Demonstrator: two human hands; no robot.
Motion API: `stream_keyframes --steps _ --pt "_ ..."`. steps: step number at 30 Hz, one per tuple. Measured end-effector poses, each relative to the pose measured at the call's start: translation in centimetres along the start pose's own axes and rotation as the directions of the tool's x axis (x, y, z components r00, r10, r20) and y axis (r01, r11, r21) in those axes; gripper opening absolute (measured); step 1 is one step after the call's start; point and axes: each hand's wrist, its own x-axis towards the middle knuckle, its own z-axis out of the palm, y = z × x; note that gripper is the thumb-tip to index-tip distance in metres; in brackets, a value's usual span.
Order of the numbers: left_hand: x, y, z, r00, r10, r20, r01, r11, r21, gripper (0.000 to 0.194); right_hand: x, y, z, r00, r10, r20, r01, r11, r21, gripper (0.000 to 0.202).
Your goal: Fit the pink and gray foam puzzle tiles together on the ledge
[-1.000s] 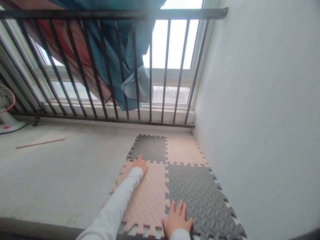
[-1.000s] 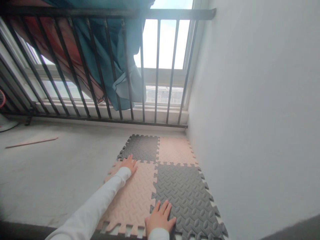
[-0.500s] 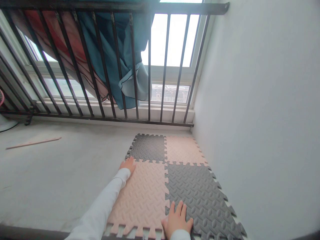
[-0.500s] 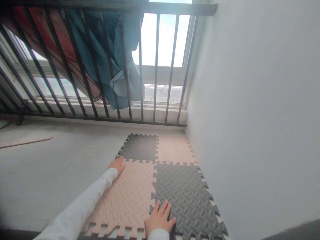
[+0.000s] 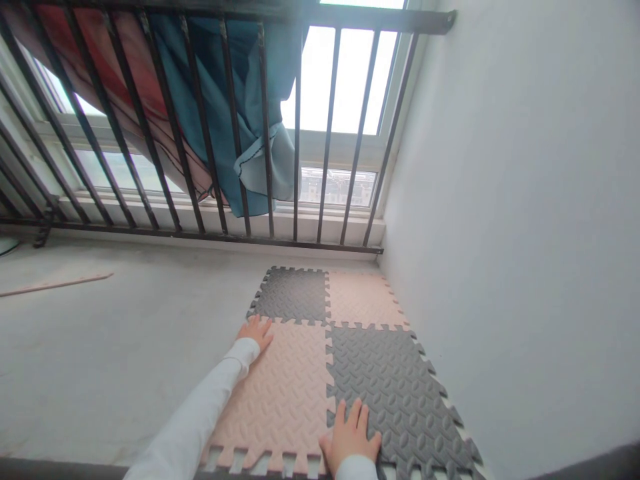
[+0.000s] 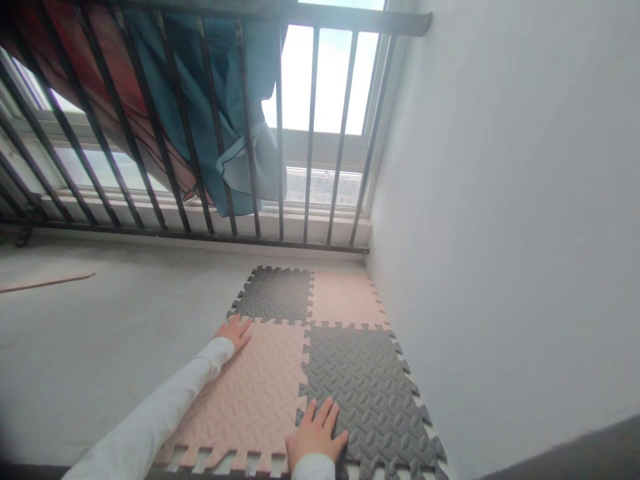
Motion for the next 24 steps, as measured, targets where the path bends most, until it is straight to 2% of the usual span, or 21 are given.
stream_keyframes --steps 8,11,13,15,17,21,24 --pt "0.2 0.3 -1.3 0.998 -0.046 0.046 0.049 0.997 -0.064 0.054 0.1 0.1 0.4 1.000 -0.019 -0.022 0.019 1.000 0.012 0.065" --pt "-0.7 1.5 -1.3 0.998 -0.060 -0.007 0.060 0.998 -0.018 0.053 0.2 0.1 0.5 0.999 -0.023 -0.030 0.024 1.000 0.020 0.066" --pt "-1.7 2.9 -1.0 0.997 0.047 -0.061 -0.047 0.999 0.008 0.050 0.3 0.1 0.6 0.999 -0.027 -0.034 0.028 0.999 0.027 0.067" --pt "-2.7 5.0 -0.5 0.973 0.214 -0.089 -0.214 0.977 0.010 0.050 0.4 0.1 0.7 0.999 -0.031 -0.040 0.033 0.999 0.035 0.067" --pt "-3.6 7.6 -0.2 0.949 0.305 -0.081 -0.307 0.952 -0.015 0.052 0.4 0.1 0.8 0.998 -0.033 -0.044 0.035 0.999 0.040 0.067" --pt "-4.4 12.7 0.2 0.949 0.312 -0.036 -0.314 0.945 -0.096 0.056 0.3 0.1 0.9 0.999 -0.028 -0.042 0.030 0.998 0.047 0.069" --pt "-4.2 15.2 0.0 0.951 0.311 -0.002 -0.309 0.944 -0.117 0.055 0.2 0.0 0.8 1.000 -0.021 -0.021 0.023 0.998 0.055 0.069"
